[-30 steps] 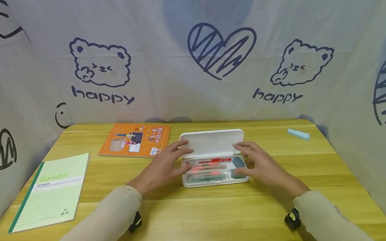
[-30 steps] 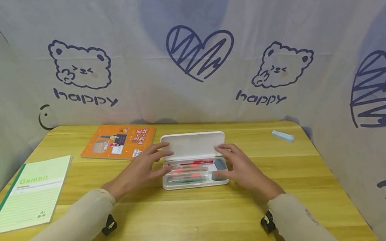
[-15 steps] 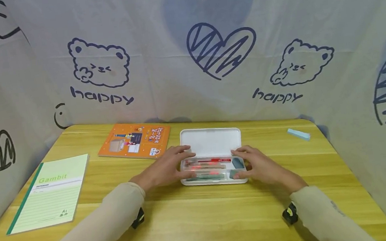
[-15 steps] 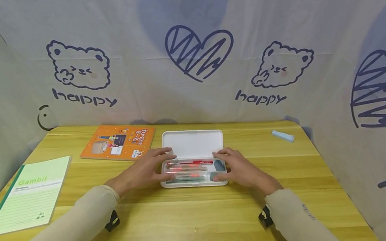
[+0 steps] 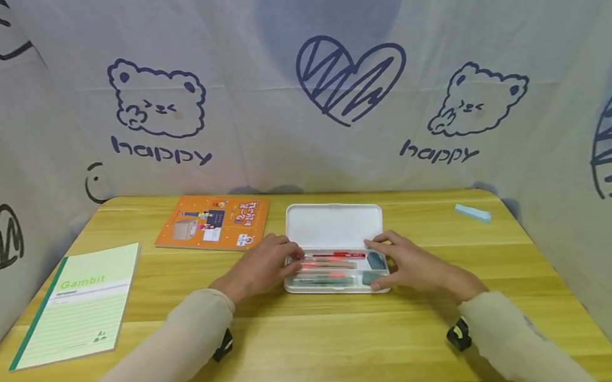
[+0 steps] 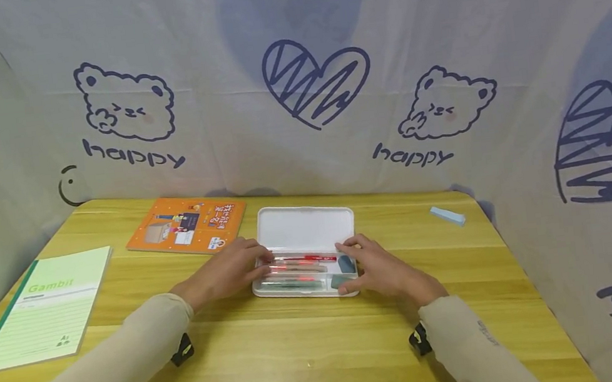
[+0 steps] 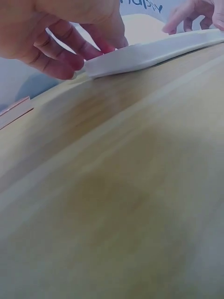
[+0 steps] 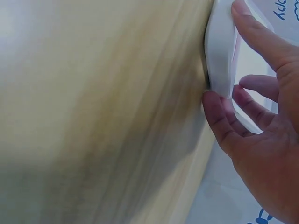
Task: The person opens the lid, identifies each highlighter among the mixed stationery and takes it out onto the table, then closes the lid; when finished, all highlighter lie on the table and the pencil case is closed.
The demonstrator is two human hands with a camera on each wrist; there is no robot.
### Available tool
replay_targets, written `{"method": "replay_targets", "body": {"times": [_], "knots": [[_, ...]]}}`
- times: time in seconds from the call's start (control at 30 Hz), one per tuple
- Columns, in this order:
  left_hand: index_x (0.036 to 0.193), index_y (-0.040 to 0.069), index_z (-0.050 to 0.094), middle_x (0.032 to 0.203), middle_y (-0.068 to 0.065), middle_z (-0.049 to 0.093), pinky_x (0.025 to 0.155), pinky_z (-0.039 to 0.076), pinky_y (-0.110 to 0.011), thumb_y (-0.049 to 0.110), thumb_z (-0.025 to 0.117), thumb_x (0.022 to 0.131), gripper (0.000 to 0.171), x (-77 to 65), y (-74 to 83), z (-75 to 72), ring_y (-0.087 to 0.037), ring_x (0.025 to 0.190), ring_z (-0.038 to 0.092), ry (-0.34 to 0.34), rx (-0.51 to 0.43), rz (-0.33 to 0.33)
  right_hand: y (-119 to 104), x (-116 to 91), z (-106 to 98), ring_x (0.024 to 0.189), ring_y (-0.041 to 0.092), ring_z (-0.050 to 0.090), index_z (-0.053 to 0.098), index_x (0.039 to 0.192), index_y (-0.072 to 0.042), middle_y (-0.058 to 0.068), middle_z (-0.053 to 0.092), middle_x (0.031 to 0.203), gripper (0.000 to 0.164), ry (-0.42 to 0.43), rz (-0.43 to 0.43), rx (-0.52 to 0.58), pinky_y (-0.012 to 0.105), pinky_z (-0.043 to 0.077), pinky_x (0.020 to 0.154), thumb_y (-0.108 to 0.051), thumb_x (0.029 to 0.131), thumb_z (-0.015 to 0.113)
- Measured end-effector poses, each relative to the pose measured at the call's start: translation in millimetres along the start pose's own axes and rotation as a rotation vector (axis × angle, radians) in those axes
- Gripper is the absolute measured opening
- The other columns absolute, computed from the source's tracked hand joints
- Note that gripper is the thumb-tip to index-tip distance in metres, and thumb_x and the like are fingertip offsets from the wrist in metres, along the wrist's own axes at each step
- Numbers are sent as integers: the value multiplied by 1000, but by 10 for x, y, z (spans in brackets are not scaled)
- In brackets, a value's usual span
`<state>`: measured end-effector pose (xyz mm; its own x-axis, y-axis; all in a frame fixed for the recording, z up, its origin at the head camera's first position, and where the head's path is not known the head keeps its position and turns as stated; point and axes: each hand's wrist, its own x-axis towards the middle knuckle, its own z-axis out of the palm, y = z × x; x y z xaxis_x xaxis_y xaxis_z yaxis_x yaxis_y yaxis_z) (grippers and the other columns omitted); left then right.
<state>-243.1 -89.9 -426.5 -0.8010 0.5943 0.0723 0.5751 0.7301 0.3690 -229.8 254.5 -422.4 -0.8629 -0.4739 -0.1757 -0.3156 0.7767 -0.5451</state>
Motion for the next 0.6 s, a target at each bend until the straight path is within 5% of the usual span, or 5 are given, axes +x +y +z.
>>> {"method": "replay_targets", "body": {"times": [0.37, 0.6], "knots": [[126, 14, 78, 126, -4, 77, 106, 56, -43, 18, 74, 105, 22, 21, 23, -47, -23, 115, 65, -30, 11, -20, -32, 87, -64, 135, 36, 44, 41, 166, -2, 20, 38, 157, 97, -53, -15, -22, 57, 41, 119, -38, 90, 90], [121, 13, 78, 119, -4, 79, 104, 58, -44, 18, 71, 108, 16, 25, 77, -41, -22, 112, 69, -42, 4, -29, 21, 54, -35, 141, 37, 44, 44, 166, -6, 17, 31, 167, 97, -26, -4, -11, 61, 40, 124, -45, 89, 90]]}}
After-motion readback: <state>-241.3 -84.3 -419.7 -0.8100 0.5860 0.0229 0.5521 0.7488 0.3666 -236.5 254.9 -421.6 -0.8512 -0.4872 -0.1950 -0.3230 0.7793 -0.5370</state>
